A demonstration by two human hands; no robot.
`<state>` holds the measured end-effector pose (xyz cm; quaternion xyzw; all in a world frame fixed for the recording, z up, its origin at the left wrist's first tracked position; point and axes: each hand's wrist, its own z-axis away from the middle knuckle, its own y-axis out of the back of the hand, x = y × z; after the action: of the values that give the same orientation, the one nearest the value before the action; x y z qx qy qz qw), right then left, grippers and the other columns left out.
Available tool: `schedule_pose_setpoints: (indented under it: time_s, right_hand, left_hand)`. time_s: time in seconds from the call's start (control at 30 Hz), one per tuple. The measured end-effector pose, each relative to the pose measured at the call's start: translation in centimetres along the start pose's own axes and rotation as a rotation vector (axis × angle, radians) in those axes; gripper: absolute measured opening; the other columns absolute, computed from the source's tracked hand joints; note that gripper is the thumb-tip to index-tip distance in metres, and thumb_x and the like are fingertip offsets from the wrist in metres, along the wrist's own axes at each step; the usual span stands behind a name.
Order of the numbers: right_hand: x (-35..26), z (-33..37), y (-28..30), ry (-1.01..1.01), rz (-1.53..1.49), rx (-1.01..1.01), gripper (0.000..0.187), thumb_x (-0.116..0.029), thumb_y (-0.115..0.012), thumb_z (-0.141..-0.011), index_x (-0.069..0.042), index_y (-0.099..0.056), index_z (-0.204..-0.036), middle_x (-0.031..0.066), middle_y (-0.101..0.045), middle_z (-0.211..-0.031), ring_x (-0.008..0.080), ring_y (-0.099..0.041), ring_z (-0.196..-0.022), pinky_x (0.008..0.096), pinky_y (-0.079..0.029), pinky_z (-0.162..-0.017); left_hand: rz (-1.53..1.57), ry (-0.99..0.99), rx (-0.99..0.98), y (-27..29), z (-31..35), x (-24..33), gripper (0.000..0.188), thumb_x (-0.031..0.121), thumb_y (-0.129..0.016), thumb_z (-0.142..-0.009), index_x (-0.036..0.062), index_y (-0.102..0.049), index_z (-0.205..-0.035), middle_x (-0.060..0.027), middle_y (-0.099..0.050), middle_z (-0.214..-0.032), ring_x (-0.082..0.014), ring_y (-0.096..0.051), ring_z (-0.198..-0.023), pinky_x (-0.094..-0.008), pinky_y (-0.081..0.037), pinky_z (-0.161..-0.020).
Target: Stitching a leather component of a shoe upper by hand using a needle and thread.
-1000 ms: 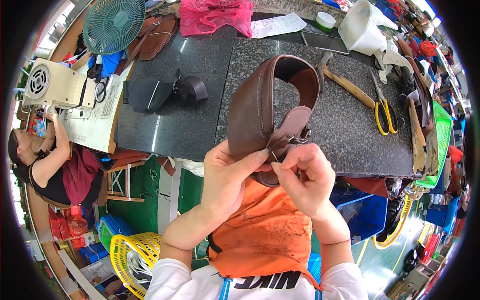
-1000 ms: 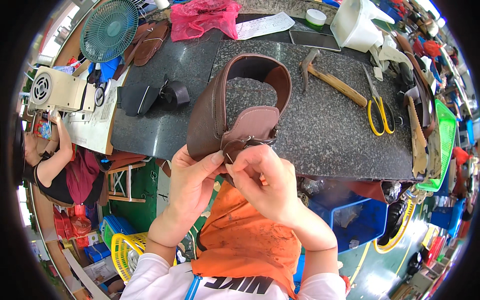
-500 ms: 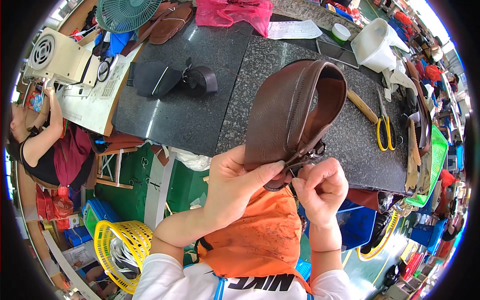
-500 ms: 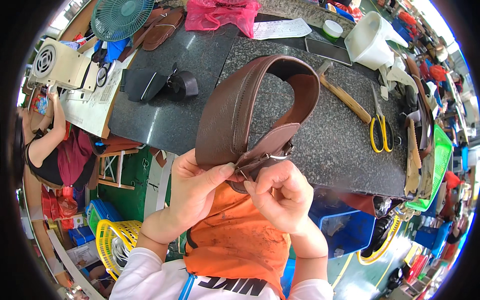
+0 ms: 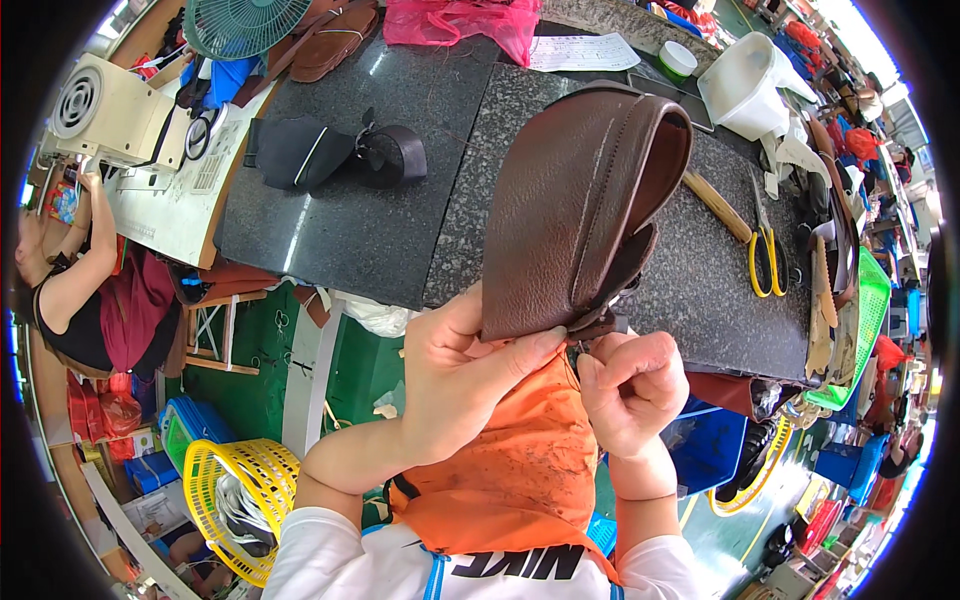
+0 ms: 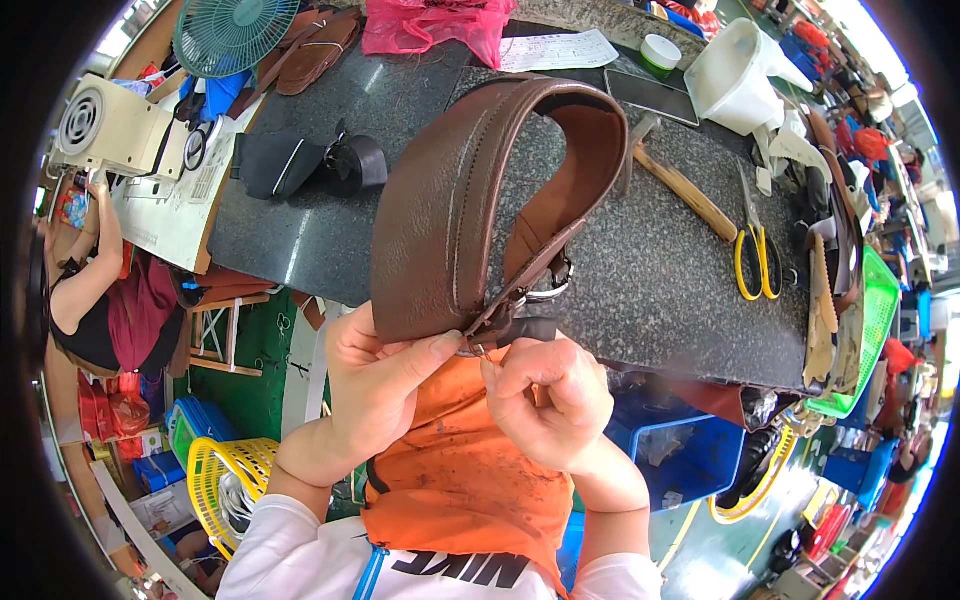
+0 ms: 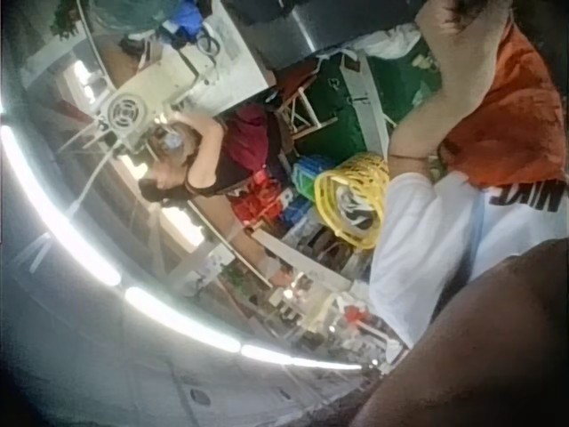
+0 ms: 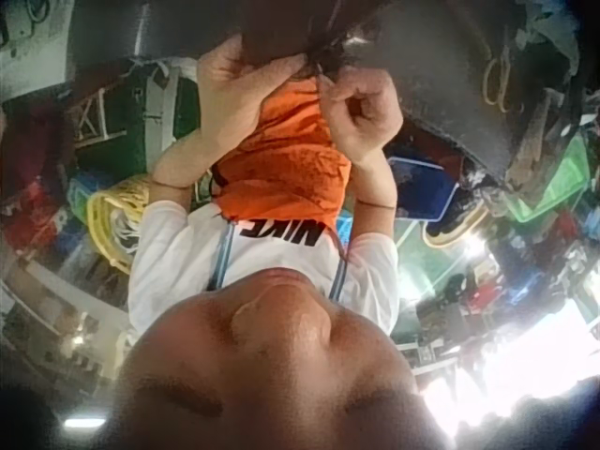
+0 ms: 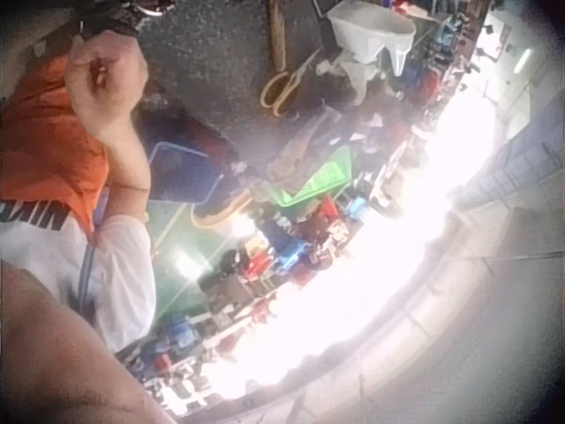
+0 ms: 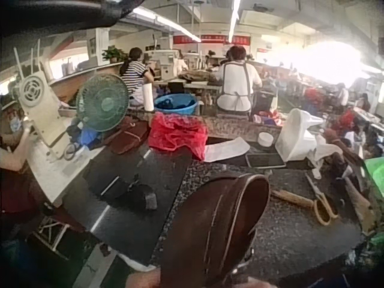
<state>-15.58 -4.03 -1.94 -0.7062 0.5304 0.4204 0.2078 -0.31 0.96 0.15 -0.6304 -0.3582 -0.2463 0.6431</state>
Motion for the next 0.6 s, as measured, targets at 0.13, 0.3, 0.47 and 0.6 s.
schedule_pose_setpoints:
  time_s: [0.13,0.3,0.47,0.6]
  right_hand:
    - [-0.03,-0.43,-0.28,0.141,0.088,0.023,0.03,0.015,-0.066,-0.072,-0.007,-0.049,-0.083,0.0021,-0.051,-0.059,0.0164,-0.048,-0.047,0.0249,-0.037,-0.048]
    - [0.2,-0.24,-0.32,0.211,0.112,-0.015,0.033,0.015,-0.066,-0.069,-0.007,-0.048,-0.085,0.0018,-0.05,-0.057,0.0184,-0.048,-0.045,0.0275,-0.038,-0.047]
    - [0.1,-0.08,-0.57,0.161,0.043,0.067,0.029,0.014,-0.067,-0.067,-0.006,-0.05,-0.078,0.0024,-0.05,-0.056,0.0201,-0.048,-0.047,0.0291,-0.04,-0.048]
    - [-0.31,-0.46,-0.45,0.254,0.156,0.027,0.026,0.013,-0.066,-0.065,-0.006,-0.05,-0.057,0.003,-0.052,-0.058,0.0217,-0.049,-0.048,0.029,-0.042,-0.05]
  left_hand:
    - [-0.117,-0.041,-0.005,0.71,0.18,-0.91,0.028,-0.008,-0.062,-0.086,-0.0059,-0.06,-0.114,-0.0067,-0.058,-0.118,-0.0133,-0.058,-0.106,-0.0275,-0.046,-0.094]
    - [-0.115,-0.055,-0.047,0.91,0.42,-0.9,0.03,-0.008,-0.062,-0.086,-0.0063,-0.059,-0.116,-0.0076,-0.055,-0.122,-0.0136,-0.056,-0.109,-0.0276,-0.044,-0.095]
    - [-0.188,-0.076,-0.029,0.36,0.47,-0.41,0.028,-0.007,-0.062,-0.087,-0.0058,-0.061,-0.114,-0.0078,-0.055,-0.12,-0.0135,-0.054,-0.112,-0.0278,-0.042,-0.098]
    - [-0.322,-0.106,-0.101,0.48,0.55,-0.14,0.027,-0.006,-0.061,-0.087,-0.0054,-0.061,-0.114,-0.0082,-0.056,-0.118,-0.0138,-0.052,-0.115,-0.0285,-0.041,-0.099]
